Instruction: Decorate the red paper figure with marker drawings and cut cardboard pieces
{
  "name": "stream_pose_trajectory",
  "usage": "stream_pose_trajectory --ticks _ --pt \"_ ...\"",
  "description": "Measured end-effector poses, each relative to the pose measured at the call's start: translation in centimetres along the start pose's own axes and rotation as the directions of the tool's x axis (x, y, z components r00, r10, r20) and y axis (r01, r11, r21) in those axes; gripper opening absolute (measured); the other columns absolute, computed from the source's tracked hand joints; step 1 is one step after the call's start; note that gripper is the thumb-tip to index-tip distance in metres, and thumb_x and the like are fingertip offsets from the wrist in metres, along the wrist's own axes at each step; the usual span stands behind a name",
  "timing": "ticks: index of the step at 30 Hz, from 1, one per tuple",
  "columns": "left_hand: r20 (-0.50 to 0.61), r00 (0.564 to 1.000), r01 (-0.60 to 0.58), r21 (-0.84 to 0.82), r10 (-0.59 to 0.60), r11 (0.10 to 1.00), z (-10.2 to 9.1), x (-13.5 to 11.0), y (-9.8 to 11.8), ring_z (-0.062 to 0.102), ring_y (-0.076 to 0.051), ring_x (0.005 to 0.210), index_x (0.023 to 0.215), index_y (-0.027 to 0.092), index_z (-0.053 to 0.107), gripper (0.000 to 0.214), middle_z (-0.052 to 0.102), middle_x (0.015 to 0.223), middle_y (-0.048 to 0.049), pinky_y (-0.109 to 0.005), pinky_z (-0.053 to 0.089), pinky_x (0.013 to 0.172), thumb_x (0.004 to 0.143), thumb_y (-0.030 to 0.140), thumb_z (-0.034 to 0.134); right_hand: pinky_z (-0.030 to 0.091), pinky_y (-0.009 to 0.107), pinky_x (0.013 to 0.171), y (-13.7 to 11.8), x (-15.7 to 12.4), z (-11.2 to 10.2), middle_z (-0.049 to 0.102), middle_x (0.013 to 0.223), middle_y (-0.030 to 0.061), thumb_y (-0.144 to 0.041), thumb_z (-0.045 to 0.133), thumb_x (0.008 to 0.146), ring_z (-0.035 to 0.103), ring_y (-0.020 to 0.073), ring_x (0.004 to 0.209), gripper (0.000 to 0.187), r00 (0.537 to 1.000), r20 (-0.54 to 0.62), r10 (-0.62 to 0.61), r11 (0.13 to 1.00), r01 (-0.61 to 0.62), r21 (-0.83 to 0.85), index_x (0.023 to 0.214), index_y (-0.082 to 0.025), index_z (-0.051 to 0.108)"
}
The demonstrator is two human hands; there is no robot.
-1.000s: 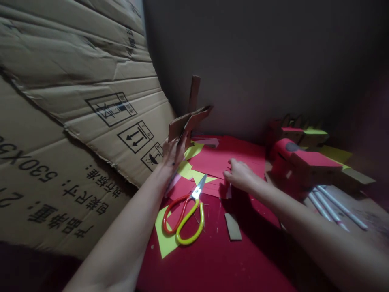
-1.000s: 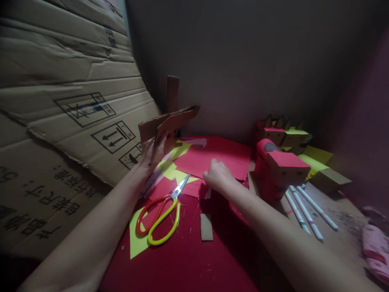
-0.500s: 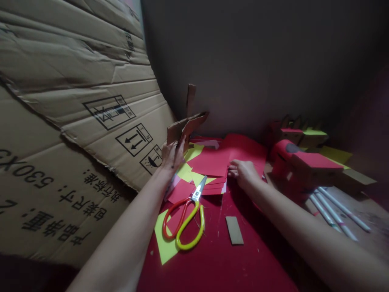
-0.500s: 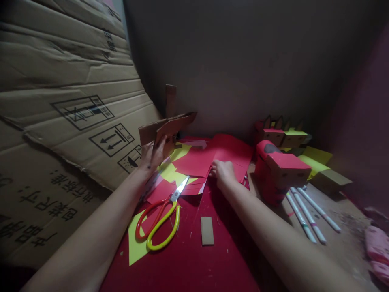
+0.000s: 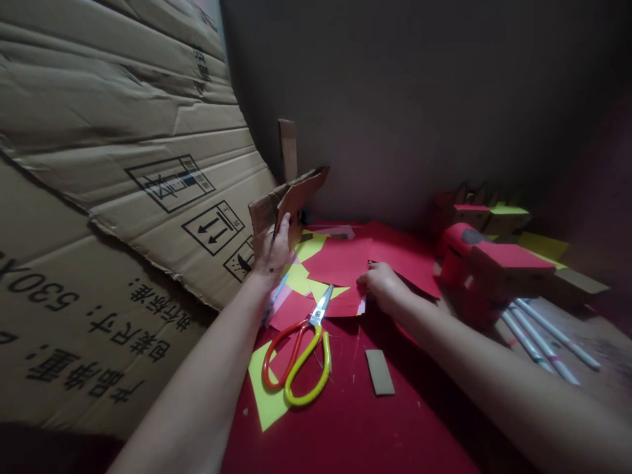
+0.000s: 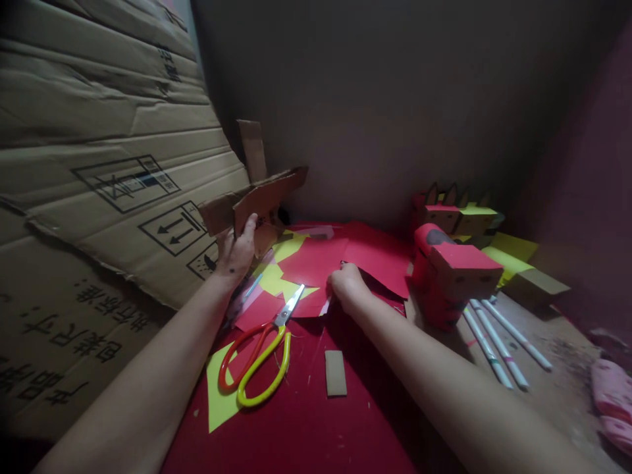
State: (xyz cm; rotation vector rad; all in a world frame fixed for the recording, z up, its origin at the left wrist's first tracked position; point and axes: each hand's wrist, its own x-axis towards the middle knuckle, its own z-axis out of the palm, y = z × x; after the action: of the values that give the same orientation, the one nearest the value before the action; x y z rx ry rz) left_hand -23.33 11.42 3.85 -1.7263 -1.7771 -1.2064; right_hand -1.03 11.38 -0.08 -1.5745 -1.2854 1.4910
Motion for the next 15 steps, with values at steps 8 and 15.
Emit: stream_pose_trajectory --ticks 8,15 --pt "-0.139 0.971 0.179 -0.107 -0.193 0.978 -0.3 0.6 -0.3 0.061 -0.024 0.12 0.121 0.019 0.066 0.042 0.071 0.119 -0.0105 -0.041 0.043 0.108 0.098 0.041 0.038 0.051 0.033 0.083 -4.2 2.1 -2.7 0.069 0.107 0.0142 -0.013 0.071 0.081 0.062 0.0281 0.11 0.002 0.96 -0.071 -0.272 0.948 0.254 -0.192 0.083 -0.015 0.07" --pt "-0.21 0.955 0.189 -0.112 -0.21 0.975 -0.2 0.1 -1.4 0.061 -0.026 0.118 0.116 0.018 0.067 0.041 0.07 0.12 -0.0121 -0.043 0.046 0.105 0.097 0.044 0.042 0.055 0.043 0.086 -7.9 8.3 4.9 0.06 0.123 0.0109 -0.032 0.06 0.093 0.063 0.0233 0.103 0.035 0.963 0.05 -0.263 0.965 0.263 0.011 0.123 -0.015 0.057"
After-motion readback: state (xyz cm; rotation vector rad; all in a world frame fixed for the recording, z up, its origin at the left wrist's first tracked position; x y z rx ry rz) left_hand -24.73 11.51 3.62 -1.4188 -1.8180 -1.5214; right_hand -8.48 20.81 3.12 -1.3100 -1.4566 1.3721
